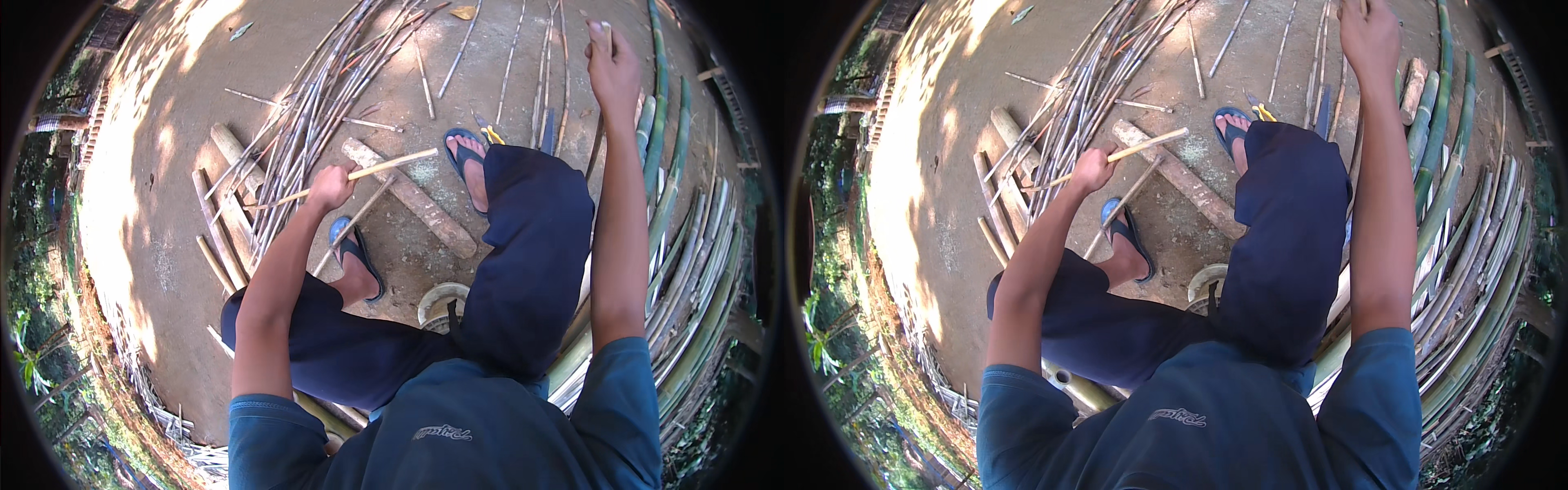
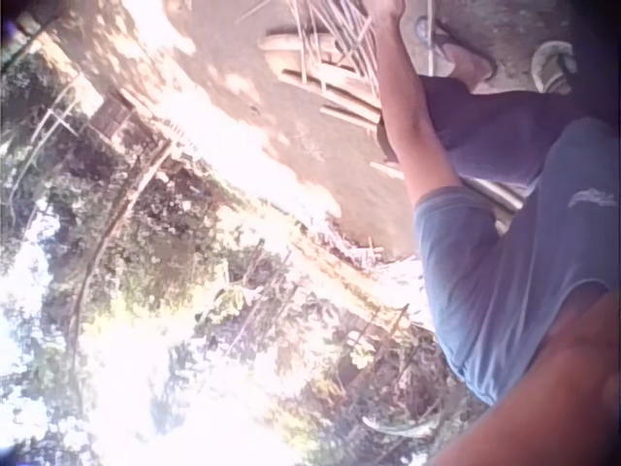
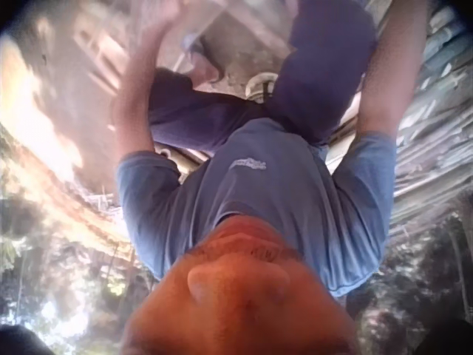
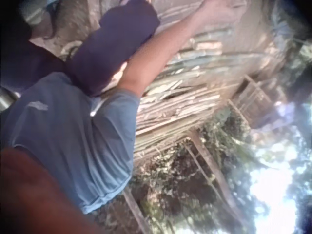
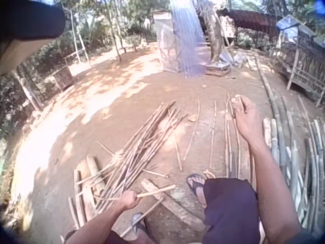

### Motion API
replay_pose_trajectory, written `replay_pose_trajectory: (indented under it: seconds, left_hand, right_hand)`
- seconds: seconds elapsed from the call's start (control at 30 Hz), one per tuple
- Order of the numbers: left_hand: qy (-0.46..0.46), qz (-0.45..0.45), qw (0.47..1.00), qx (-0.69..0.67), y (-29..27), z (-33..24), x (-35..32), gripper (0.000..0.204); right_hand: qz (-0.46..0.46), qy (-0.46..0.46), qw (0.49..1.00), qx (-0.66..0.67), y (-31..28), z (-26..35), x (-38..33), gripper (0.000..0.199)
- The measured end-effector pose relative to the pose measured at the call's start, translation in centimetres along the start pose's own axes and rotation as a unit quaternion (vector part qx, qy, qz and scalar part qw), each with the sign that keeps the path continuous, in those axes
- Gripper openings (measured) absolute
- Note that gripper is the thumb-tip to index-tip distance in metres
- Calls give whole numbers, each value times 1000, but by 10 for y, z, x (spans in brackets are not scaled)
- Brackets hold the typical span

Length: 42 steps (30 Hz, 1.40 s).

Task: The person sits on the ground and splits long bamboo poles into thin strips using a knife and a wooden mallet. They repeatedly position a bamboo pole on a wooden block, strike it with the mallet to split it, and then separate the resulting strips by hand.

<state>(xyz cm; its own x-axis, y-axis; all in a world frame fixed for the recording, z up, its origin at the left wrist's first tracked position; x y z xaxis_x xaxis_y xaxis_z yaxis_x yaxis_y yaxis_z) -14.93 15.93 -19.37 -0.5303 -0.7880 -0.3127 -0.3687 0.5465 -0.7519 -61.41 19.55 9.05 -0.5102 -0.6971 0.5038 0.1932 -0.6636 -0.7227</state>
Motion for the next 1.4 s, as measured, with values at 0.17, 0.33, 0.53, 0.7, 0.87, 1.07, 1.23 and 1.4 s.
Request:
replay_pose_trajectory:
  seconds: [0.17, 0.33, 0.53, 0.7, 0.87, 1.07, 1.23, 1.4]
  left_hand:
    - [-18, 23, 999, 35, 75, 37, 5, 20]
    - [-117, 72, 990, 30, 129, 54, 26, 41]
    - [-163, 138, 975, 62, 166, 104, 5, 37]
    - [-123, 30, 992, 27, 92, 73, 20, 26]
    - [26, -218, 975, -29, -122, -47, 52, 23]
    - [171, -403, 892, -118, -394, -194, -33, 45]
    - [233, -396, 874, -156, -468, -292, -118, 55]
    - [248, -469, 815, -231, -468, -314, -163, 40]
  right_hand:
    - [52, 155, 986, -40, 28, -145, -113, 32]
    - [23, 214, 965, -152, 9, -290, -220, 30]
    - [70, 404, 907, -94, 25, -347, -284, 47]
    - [192, 435, 818, -324, 17, -343, -239, 93]
    - [134, 316, 939, -34, 45, -244, -140, 95]
    - [246, -51, 940, 233, 22, 83, -59, 63]
    - [265, -342, 882, 188, 10, 271, -122, 78]
    - [257, -359, 879, 182, 46, 329, -163, 64]
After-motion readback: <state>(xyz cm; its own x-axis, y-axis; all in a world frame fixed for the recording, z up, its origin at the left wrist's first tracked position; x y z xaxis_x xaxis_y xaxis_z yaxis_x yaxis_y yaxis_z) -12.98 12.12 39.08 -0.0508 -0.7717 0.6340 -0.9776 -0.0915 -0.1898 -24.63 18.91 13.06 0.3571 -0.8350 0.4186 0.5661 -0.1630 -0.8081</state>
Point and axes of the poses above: each hand's wrist, its own x-axis towards the middle knuckle, its own y-axis out of the palm, z = x × y, the point moved 10 cm from there along x, towards the middle knuckle, and after that the axes turned 14 degrees about -x, right-handed, at the moved point
